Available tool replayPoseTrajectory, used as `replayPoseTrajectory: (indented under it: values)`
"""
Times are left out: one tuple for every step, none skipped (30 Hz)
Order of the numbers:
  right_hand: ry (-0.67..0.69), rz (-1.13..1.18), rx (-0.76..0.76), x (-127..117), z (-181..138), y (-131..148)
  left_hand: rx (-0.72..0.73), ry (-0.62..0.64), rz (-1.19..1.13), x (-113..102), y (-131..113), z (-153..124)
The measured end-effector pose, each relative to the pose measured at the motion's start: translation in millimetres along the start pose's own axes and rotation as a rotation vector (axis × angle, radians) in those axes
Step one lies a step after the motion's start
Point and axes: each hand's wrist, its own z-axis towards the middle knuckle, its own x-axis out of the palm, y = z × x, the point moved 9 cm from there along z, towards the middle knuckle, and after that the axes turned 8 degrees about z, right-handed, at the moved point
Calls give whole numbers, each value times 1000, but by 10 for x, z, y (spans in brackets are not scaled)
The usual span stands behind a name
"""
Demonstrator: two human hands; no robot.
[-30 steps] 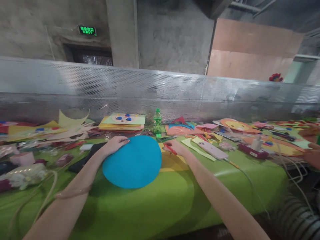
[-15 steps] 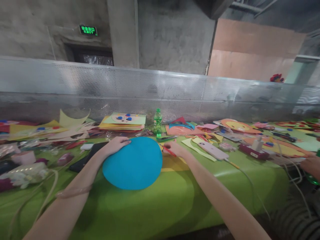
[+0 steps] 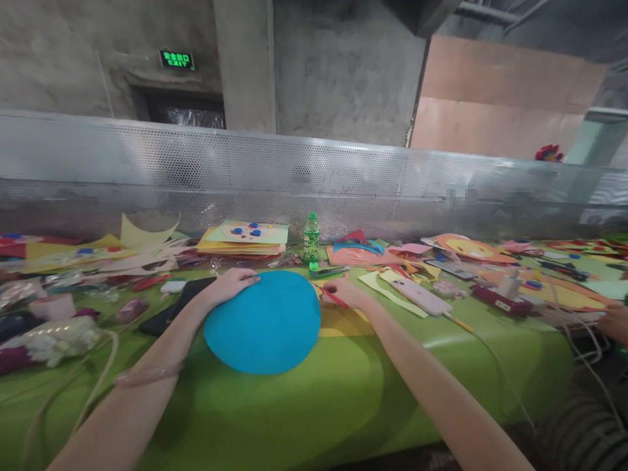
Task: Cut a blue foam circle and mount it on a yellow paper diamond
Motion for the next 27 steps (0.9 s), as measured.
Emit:
replayPoseTrajectory:
  values:
    - [3,1,3,0,-2,0,1,-2,3,-4,-11,-6]
    - [4,4,10,1,-4,-6,0,-2,7,-6,-17,-9]
    - [3,8,17,0,-5,-13,-1,-2,10,-6,-20,-11]
    - [4,12,23,2,-5,-21,-1,-2,14,-5,-19,-11]
    - [6,14,27,5,-6,-28,-2,-4,20,-5,-15,-9]
    - [9,14,30,8,-6,-34,0,-8,28,-6,-10,-6]
    - [11,13,34,11,-7,-41,3,-10,35,-6,-5,-2]
    - [12,12,38,12,-7,-46,7,-12,39,-5,-1,2]
    - [14,10,41,12,-7,-51,11,-11,41,-1,4,6]
    - [12,6,43,9,-6,-55,13,-6,41,5,9,9]
    - [4,-2,42,0,-3,-58,14,-3,39,10,16,12]
    - [-6,-12,36,-13,1,-58,13,-1,36,13,22,15]
    - [-19,-23,28,-27,6,-55,11,-1,31,15,27,17]
    - [-31,-30,18,-42,12,-51,10,0,24,17,31,18]
    - [-41,-32,7,-54,17,-43,8,6,14,22,33,18]
    - [-45,-28,-6,-60,22,-33,6,10,4,25,36,17]
    - [-42,-20,-18,-59,25,-20,3,14,-4,28,38,16]
    - [-36,-13,-24,-55,26,-9,0,17,-8,28,40,15]
    - [-30,-10,-25,-49,25,-2,-1,16,-9,26,42,14]
    - [-24,-9,-20,-44,23,2,-2,11,-6,20,44,14]
    - [-19,-9,-11,-37,19,1,1,5,0,13,45,15]
    - [-15,-8,-2,-31,16,-3,4,0,5,9,46,17]
    - [-10,-4,6,-24,13,-8,6,-1,9,9,50,20]
    - [-5,3,9,-16,11,-11,5,-4,10,9,56,23]
    - [-1,14,10,-9,10,-16,4,-4,10,11,62,26]
    - [3,26,9,-1,12,-21,2,-3,8,14,68,28]
    - [3,36,4,3,15,-24,0,-3,6,16,71,30]
